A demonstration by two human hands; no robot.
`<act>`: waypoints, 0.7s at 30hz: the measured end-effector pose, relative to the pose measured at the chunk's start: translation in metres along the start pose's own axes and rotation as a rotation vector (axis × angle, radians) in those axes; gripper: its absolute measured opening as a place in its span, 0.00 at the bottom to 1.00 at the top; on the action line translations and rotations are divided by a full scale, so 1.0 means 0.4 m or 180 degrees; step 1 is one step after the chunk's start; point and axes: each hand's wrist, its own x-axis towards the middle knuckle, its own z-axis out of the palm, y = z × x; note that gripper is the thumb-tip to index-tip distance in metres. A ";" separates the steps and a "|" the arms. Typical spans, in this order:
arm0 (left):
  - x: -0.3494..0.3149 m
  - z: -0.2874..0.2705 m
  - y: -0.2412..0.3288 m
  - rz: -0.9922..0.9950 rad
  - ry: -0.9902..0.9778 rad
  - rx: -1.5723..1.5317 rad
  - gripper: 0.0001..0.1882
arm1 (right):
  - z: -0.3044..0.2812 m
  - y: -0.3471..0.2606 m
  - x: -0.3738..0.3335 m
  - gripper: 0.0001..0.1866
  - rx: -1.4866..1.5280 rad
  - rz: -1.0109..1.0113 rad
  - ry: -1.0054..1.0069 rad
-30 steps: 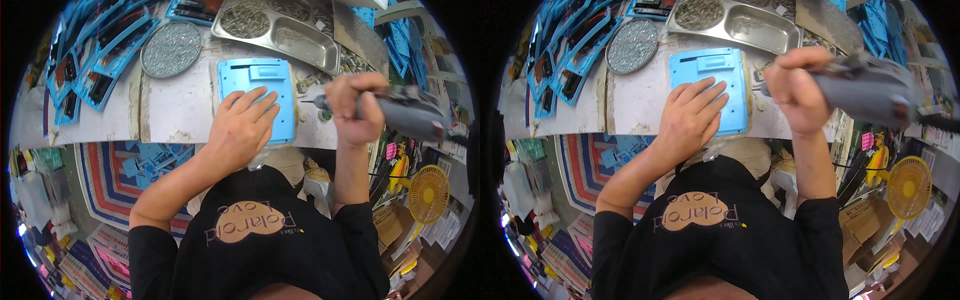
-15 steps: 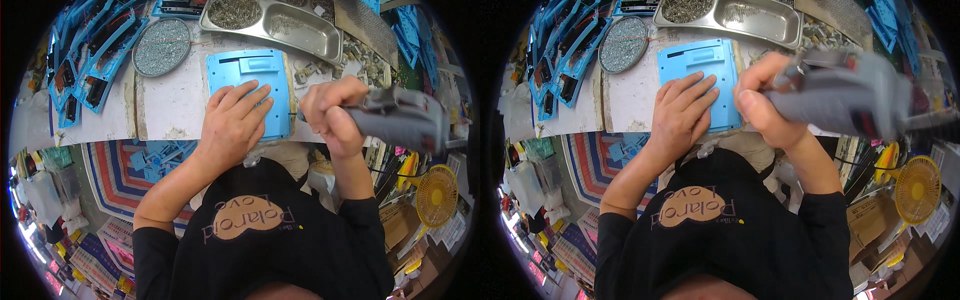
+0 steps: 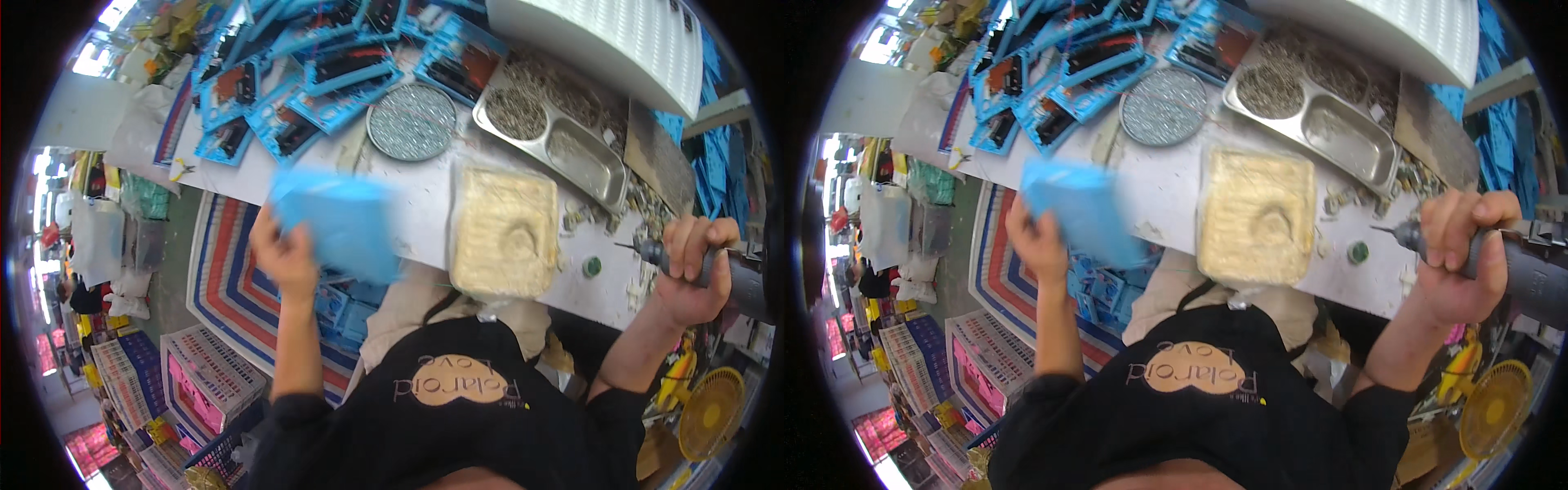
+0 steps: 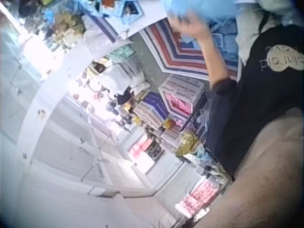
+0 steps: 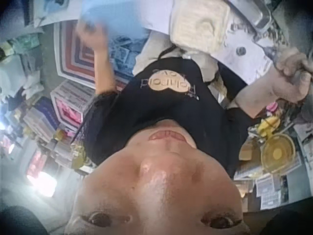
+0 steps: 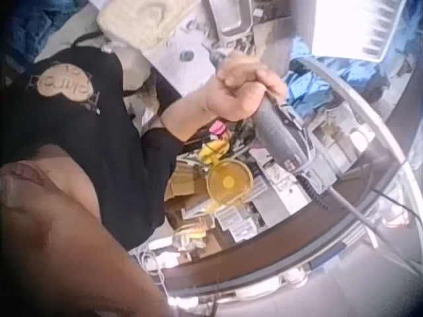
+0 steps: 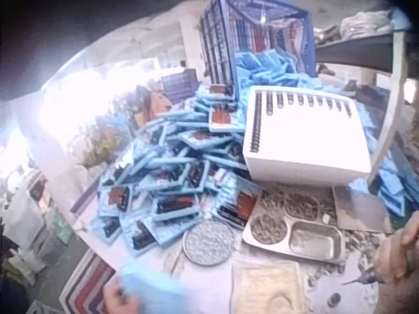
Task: Assemble and solder components of a blue Polaroid camera.
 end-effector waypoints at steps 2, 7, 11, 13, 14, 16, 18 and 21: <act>-0.227 -0.225 -0.247 -0.1411 0.1031 0.0557 0.18 | -0.014 0.035 0.024 0.12 0.0170 0.0152 0.0141; -0.908 -0.303 -0.679 -0.4541 0.2154 0.0613 0.34 | 0.012 0.112 0.062 0.08 0.0116 0.0444 0.0925; -0.919 -0.266 -0.729 -0.5543 0.1502 0.0540 0.33 | 0.017 0.137 0.087 0.11 -0.0091 0.0480 0.0969; -0.684 -0.202 -0.734 -0.3275 0.0665 0.3284 0.32 | 0.010 0.126 0.080 0.13 -0.0301 0.0485 0.1040; -0.512 -0.188 -0.686 -0.1746 0.1097 0.3033 0.30 | 0.007 0.122 0.079 0.14 -0.0384 0.0487 0.1096; -0.083 -0.109 -0.351 -0.0755 0.1246 0.0815 0.21 | 0.009 0.126 0.077 0.18 -0.0466 0.0458 0.1126; 0.155 -0.038 -0.075 0.0318 0.0478 0.0382 0.13 | 0.019 0.131 0.085 0.21 -0.0625 0.0414 0.1133; 0.344 0.226 0.183 0.0816 -0.1035 0.0497 0.11 | 0.041 0.145 0.101 0.26 -0.1010 0.0245 0.1116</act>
